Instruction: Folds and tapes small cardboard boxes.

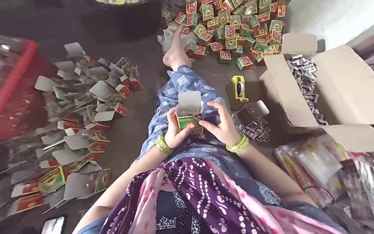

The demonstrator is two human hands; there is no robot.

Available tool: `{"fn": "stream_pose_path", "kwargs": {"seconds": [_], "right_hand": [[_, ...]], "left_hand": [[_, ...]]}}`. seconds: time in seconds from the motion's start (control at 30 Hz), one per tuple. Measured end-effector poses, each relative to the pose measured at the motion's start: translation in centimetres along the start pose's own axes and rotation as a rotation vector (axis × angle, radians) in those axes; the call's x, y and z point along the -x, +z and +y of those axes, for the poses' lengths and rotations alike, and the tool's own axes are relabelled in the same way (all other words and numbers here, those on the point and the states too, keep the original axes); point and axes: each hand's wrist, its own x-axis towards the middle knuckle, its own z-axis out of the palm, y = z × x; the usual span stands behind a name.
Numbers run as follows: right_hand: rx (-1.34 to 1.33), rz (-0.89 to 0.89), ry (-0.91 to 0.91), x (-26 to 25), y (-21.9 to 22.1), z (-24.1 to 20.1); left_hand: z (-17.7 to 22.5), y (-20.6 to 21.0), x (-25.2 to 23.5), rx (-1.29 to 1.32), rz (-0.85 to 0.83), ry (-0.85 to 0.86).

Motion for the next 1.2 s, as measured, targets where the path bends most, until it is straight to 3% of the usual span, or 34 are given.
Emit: {"fn": "stream_pose_path", "kwargs": {"seconds": [0.13,0.33,0.5,0.67,0.83,0.93,1.1,1.2], "right_hand": [[-0.328,-0.151,0.123,0.3,1.0,0.9],[-0.251,-0.237,-0.102,0.4,1.9,1.9],[-0.183,-0.318,-0.130,0.7,1.7,1.6],[0.020,-0.223,-0.136,0.7,1.8,1.6],[-0.393,0.019,-0.006,-0.3,1.2,0.6],[-0.530,-0.075,0.100,-0.8,-0.3,-0.6],[-0.247,-0.263,-0.016,-1.0,-0.5,-1.2],[0.025,-0.323,-0.190,-0.9,-1.0,-1.7]], "left_hand": [[0.1,0.4,0.1,-0.027,0.025,0.031],[0.6,0.2,0.3,-0.063,-0.032,0.058],[0.1,0.0,0.2,-0.180,-0.103,0.095],[0.4,0.4,0.3,-0.228,-0.130,0.078],[0.5,0.6,0.1,-0.141,-0.079,-0.008],[0.4,0.6,0.2,-0.092,-0.066,-0.032],[0.1,0.5,0.0,-0.114,-0.133,-0.013],[0.3,0.4,0.0,-0.188,-0.159,-0.021]]}}
